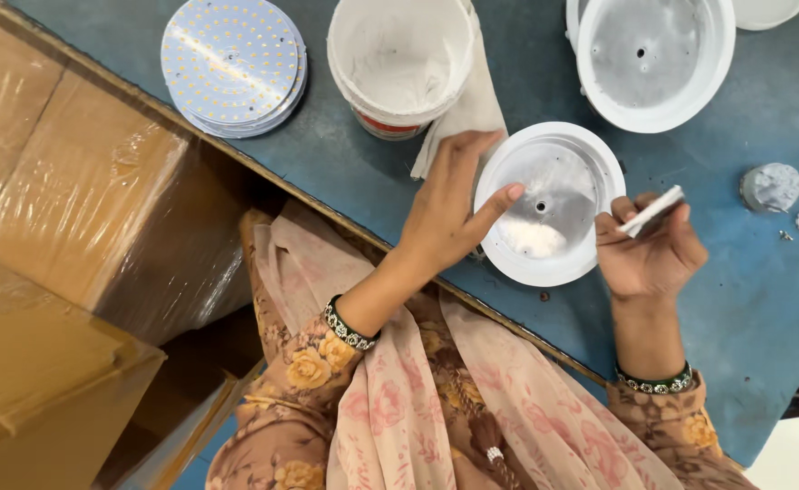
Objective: The person applies adhesive from a tub to a circular metal plate and a plastic fixture housing using a small flat tool.
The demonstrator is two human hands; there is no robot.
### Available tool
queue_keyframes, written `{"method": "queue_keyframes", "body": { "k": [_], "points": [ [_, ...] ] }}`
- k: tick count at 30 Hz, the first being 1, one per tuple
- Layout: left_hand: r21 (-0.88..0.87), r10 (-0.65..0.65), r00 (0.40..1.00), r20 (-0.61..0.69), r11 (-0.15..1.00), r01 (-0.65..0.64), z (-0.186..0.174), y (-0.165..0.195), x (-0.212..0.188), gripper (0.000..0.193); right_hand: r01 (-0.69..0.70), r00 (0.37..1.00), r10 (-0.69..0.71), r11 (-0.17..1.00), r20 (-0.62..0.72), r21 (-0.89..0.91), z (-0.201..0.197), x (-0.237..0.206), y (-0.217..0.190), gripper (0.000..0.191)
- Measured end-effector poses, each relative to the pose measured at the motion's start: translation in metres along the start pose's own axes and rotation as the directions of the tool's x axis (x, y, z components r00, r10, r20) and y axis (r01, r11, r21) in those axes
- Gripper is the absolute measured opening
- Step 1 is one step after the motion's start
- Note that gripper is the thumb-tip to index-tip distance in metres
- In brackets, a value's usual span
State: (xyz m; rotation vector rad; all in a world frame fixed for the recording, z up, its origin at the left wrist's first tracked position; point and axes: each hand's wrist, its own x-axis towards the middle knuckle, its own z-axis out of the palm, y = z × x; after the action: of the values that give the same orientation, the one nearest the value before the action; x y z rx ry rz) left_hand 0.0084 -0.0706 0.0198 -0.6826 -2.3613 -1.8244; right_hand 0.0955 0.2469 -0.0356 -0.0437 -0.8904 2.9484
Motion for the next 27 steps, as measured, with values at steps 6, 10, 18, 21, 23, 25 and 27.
{"method": "queue_keyframes", "body": {
  "k": [6, 10, 18, 21, 23, 25, 27],
  "points": [
    [-0.243, -0.208, 0.950, 0.233, 0.933, 0.264, 0.022, -0.025, 0.029, 0.058, 0.014, 0.999, -0.014, 1.000, -0.044, -0.012, 0.032, 0.012, 0.011, 0.017],
    [-0.249, -0.194, 0.955, 0.223, 0.936, 0.248, 0.018, -0.035, 0.032, 0.051, 0.115, 0.982, -0.163, 0.912, -0.091, -0.394, 0.072, 0.018, 0.018, 0.019],
    [-0.219, -0.246, 0.943, 0.222, 0.930, 0.294, -0.002, -0.031, 0.019, 0.043, 0.523, 0.777, 0.016, -0.572, 0.629, -0.632, 0.160, 0.036, 0.048, 0.018],
    [-0.221, -0.225, 0.959, 0.172, 0.940, 0.260, -0.007, -0.029, 0.022, 0.040, 0.577, 0.757, 0.101, -0.567, 0.645, -0.588, 0.173, 0.052, 0.057, 0.019],
    [-0.235, -0.225, 0.959, 0.173, 0.936, 0.262, -0.009, -0.030, 0.024, 0.038, 0.608, 0.739, 0.164, -0.582, 0.654, -0.541, 0.173, 0.058, 0.060, 0.019],
    [-0.224, -0.225, 0.960, 0.170, 0.939, 0.260, -0.010, -0.032, 0.026, 0.038, 0.643, 0.712, 0.241, -0.602, 0.660, -0.473, 0.169, 0.065, 0.062, 0.019],
    [-0.213, -0.218, 0.963, 0.159, 0.945, 0.249, -0.008, -0.036, 0.027, 0.038, 0.650, 0.715, 0.270, -0.597, 0.645, -0.471, 0.163, 0.069, 0.062, 0.021]
  ]
}}
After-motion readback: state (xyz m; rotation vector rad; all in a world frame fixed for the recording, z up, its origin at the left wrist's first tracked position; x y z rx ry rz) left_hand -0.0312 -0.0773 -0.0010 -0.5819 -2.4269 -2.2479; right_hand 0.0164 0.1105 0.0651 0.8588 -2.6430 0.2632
